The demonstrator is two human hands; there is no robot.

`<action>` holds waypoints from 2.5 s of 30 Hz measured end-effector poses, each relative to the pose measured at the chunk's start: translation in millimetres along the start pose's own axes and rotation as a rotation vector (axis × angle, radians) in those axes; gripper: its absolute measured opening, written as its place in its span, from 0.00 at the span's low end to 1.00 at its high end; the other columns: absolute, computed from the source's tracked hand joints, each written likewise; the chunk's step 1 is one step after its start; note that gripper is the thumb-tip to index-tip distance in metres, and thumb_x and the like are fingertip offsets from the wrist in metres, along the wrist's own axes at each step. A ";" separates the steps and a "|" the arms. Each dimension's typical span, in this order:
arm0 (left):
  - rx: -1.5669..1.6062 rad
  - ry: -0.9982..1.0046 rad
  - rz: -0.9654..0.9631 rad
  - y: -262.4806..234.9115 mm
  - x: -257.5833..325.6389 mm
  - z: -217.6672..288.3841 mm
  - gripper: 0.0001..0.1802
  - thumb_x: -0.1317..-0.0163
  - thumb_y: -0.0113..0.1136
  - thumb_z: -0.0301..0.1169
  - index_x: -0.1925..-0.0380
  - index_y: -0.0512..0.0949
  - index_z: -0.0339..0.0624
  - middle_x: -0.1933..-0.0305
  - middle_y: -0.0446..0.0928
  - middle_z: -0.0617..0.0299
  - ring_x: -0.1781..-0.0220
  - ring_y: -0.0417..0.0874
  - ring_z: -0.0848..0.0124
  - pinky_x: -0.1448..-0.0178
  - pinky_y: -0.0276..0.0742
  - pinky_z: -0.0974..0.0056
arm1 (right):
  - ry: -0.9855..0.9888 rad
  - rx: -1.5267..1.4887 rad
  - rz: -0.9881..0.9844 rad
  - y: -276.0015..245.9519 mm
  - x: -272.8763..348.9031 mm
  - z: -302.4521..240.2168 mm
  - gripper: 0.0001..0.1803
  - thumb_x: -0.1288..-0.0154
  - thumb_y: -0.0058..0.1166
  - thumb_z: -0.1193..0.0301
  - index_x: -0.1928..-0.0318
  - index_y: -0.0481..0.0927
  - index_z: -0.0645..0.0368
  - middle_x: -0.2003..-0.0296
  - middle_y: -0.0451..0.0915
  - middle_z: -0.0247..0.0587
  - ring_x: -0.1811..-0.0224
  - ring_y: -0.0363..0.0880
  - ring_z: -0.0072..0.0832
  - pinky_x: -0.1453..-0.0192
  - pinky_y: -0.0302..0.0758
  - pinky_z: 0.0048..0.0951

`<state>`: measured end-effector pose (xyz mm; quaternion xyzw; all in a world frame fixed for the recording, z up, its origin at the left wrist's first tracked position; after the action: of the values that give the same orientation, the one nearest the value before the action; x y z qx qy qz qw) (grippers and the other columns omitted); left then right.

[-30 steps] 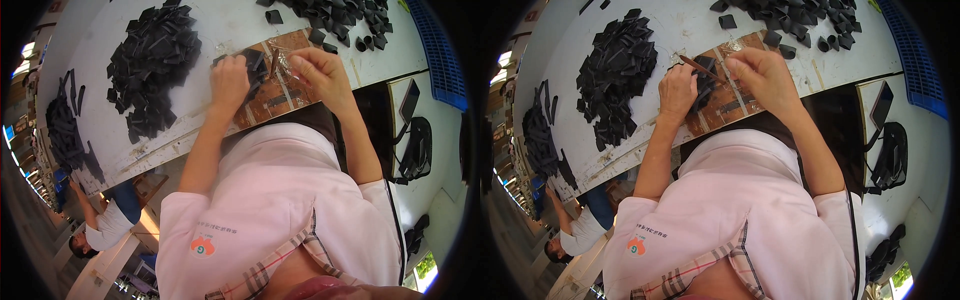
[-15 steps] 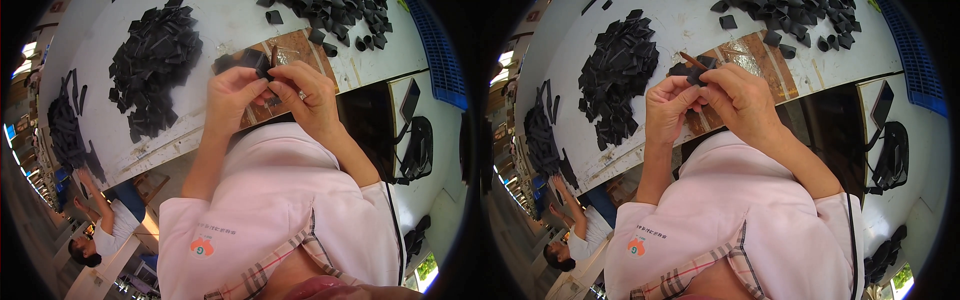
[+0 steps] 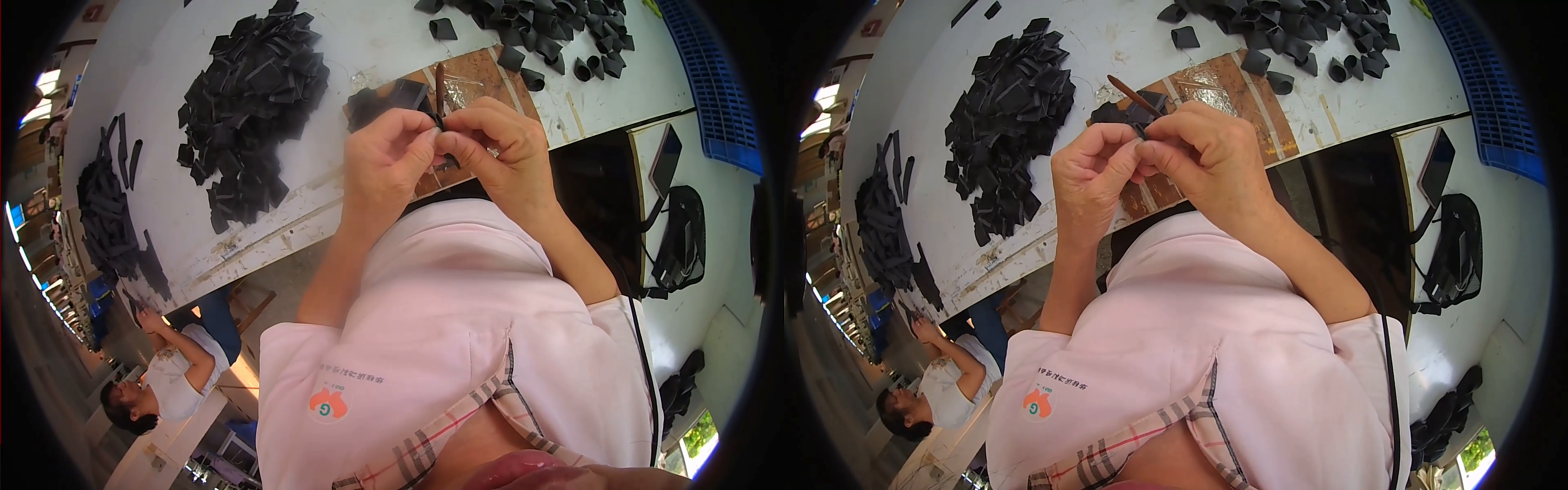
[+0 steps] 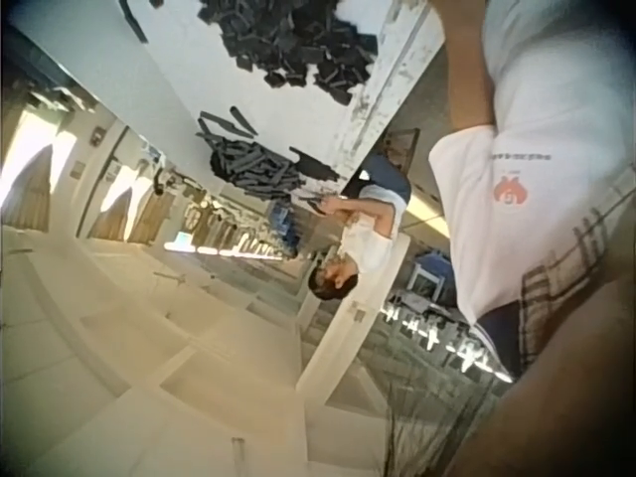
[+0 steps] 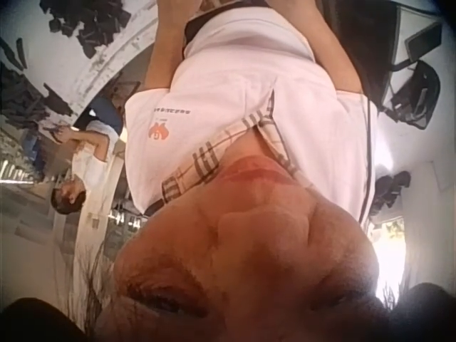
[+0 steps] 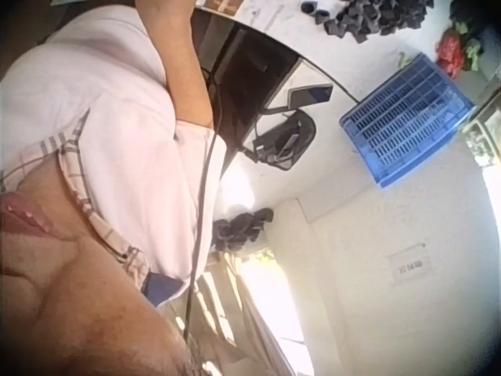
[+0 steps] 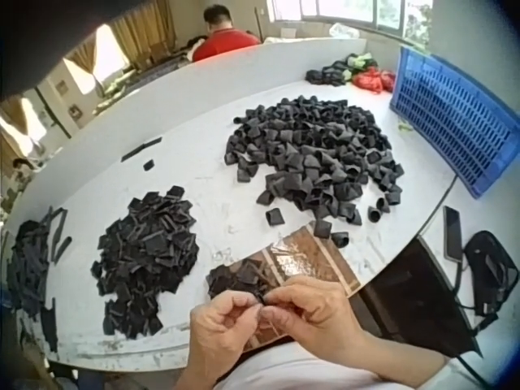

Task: Manually trimming and cleaning small black rubber or plastic industrial components using a pointed tool.

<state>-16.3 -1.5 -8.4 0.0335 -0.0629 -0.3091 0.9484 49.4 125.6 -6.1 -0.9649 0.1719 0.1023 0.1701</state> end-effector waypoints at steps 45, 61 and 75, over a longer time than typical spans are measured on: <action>0.838 -0.110 -0.135 -3.1 -23.9 2.9 0.10 0.45 0.51 0.21 0.61 0.71 0.38 0.70 0.74 0.59 0.86 0.64 0.82 0.83 0.57 0.79 | 0.276 -0.557 -0.291 -6.9 -53.6 14.3 0.16 0.38 0.50 0.61 0.77 0.72 0.59 0.85 0.63 0.22 0.83 0.57 0.11 0.81 0.54 0.15; 0.288 0.528 0.099 -5.3 -25.5 25.4 0.04 0.43 0.51 0.19 0.67 0.74 0.32 0.64 0.74 0.53 0.64 0.74 0.70 0.56 0.70 0.68 | -0.280 0.187 0.066 -10.6 -33.4 -31.8 0.13 0.54 0.62 0.71 0.67 0.75 0.59 0.75 0.70 0.38 0.77 0.72 0.30 0.77 0.68 0.28; 0.293 0.451 0.167 -12.4 -18.5 4.9 0.04 0.42 0.51 0.19 0.66 0.73 0.31 0.62 0.74 0.54 0.63 0.74 0.74 0.55 0.70 0.72 | -0.419 0.296 0.109 -9.4 -31.7 -12.2 0.07 0.51 0.57 0.77 0.69 0.76 0.62 0.78 0.72 0.38 0.78 0.71 0.29 0.77 0.67 0.26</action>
<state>-39.1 -0.7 -6.7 0.2330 0.1034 -0.2022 0.9456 25.4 138.9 16.1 -0.8766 0.1978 0.2825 0.3357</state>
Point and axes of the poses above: each hand's wrist, its own x-axis away from the middle knuckle, its own y-axis out of the palm, z = x × y, the point moved 2 cm from there along -x, towards the middle knuckle
